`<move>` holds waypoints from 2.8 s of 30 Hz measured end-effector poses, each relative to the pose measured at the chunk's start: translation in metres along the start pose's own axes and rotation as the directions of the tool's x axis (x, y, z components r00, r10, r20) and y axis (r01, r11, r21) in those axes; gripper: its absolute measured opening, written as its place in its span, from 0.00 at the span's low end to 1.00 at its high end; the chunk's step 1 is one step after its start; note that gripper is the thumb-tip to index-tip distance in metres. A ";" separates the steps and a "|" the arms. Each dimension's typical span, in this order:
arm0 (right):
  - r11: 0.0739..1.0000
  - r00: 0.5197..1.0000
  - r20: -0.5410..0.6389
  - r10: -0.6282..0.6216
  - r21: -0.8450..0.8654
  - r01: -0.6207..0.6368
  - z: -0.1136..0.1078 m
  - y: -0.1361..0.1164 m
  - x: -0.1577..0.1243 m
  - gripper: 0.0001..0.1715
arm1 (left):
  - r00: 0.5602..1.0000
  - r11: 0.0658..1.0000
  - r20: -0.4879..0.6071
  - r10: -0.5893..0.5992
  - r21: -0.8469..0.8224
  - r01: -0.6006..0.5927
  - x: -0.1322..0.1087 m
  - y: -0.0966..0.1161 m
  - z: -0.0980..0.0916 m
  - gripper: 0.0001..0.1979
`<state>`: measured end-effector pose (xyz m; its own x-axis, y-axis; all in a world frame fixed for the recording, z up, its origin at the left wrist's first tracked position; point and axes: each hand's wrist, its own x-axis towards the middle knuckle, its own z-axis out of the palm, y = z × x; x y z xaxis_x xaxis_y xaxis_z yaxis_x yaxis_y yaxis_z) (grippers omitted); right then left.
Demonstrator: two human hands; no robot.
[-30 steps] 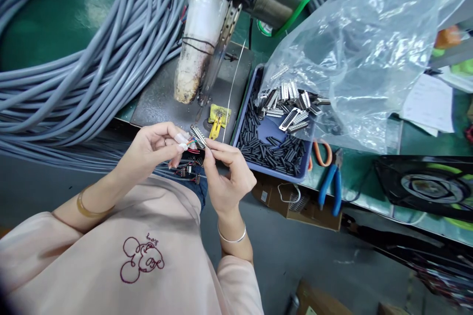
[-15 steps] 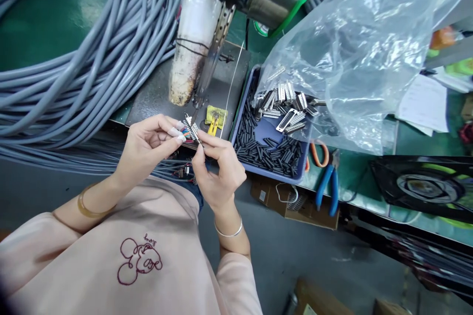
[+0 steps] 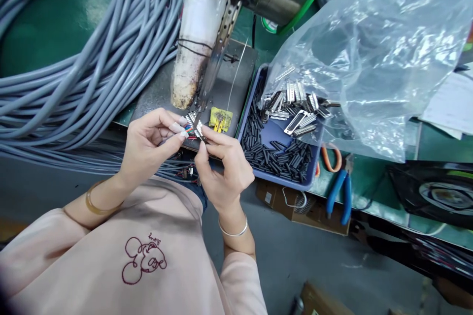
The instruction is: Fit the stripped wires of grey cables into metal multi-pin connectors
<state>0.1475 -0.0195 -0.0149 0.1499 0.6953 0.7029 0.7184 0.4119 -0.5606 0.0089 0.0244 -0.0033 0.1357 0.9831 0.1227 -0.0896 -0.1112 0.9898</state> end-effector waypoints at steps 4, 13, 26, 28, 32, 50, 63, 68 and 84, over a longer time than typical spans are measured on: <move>0.998 0.999 -0.004 -0.033 -0.055 0.033 -0.002 -0.003 0.003 0.09 | 1.000 1.000 0.015 0.008 -0.001 -0.008 0.001 0.001 -0.002 0.06; 0.999 0.999 0.032 -0.023 -0.044 0.024 -0.005 -0.001 -0.002 0.10 | 0.997 0.998 0.065 -0.036 -0.048 0.040 -0.002 -0.004 -0.006 0.05; 0.999 0.999 0.039 -0.018 -0.028 0.019 -0.002 -0.001 0.005 0.09 | 1.000 0.999 0.024 -0.014 0.038 0.013 -0.003 0.002 -0.004 0.04; 0.998 0.999 0.030 -0.034 -0.044 0.035 -0.001 -0.002 0.007 0.09 | 1.000 0.999 0.018 0.016 0.048 -0.017 -0.002 0.002 -0.004 0.04; 0.994 0.998 0.034 -0.059 -0.086 0.062 -0.002 -0.004 0.008 0.09 | 0.999 0.996 0.020 0.046 0.073 -0.048 -0.001 0.002 -0.005 0.05; 0.997 1.000 0.019 -0.011 -0.079 0.012 -0.001 -0.006 0.002 0.11 | 0.944 0.908 0.102 0.313 0.260 -0.329 -0.008 -0.004 -0.010 0.07; 0.983 0.997 0.036 -0.070 -0.166 0.075 0.001 -0.004 0.002 0.10 | 0.877 0.691 0.177 0.447 0.555 -0.464 -0.006 -0.003 -0.009 0.09; 0.988 0.998 0.017 -0.054 -0.144 0.056 0.001 -0.004 0.004 0.10 | 0.877 0.719 0.174 0.448 0.513 -0.469 -0.005 -0.003 -0.010 0.07; 0.979 0.996 0.030 -0.082 -0.187 0.086 -0.001 -0.006 0.005 0.11 | 0.847 0.667 0.234 0.477 0.531 -0.522 -0.008 -0.002 -0.013 0.06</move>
<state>0.1446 -0.0188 -0.0079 0.0699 0.6764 0.7332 0.8430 0.3529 -0.4060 -0.0046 0.0186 -0.0074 0.3036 0.7459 0.5928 0.3938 -0.6648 0.6348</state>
